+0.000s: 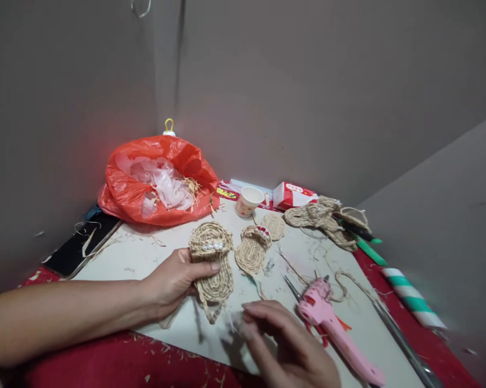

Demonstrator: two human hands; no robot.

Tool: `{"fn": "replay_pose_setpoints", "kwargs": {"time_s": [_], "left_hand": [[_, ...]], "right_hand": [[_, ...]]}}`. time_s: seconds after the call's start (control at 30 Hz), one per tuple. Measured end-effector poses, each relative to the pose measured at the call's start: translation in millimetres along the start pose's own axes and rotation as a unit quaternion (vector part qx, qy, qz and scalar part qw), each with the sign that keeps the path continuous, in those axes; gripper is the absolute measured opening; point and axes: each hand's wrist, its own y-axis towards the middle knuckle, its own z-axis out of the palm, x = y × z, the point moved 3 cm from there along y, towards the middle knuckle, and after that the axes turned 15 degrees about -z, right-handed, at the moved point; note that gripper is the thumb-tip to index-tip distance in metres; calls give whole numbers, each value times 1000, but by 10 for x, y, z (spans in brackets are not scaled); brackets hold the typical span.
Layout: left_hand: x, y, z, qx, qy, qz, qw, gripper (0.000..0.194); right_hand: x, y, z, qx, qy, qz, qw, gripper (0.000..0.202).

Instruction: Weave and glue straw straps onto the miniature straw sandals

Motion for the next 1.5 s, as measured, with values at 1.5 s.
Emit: {"fn": "replay_pose_setpoints", "kwargs": {"time_s": [1.5], "left_hand": [[151, -28, 62, 14, 13, 42, 999, 19]], "right_hand": [[-107, -29, 141, -25, -29, 104, 994, 11]]}}
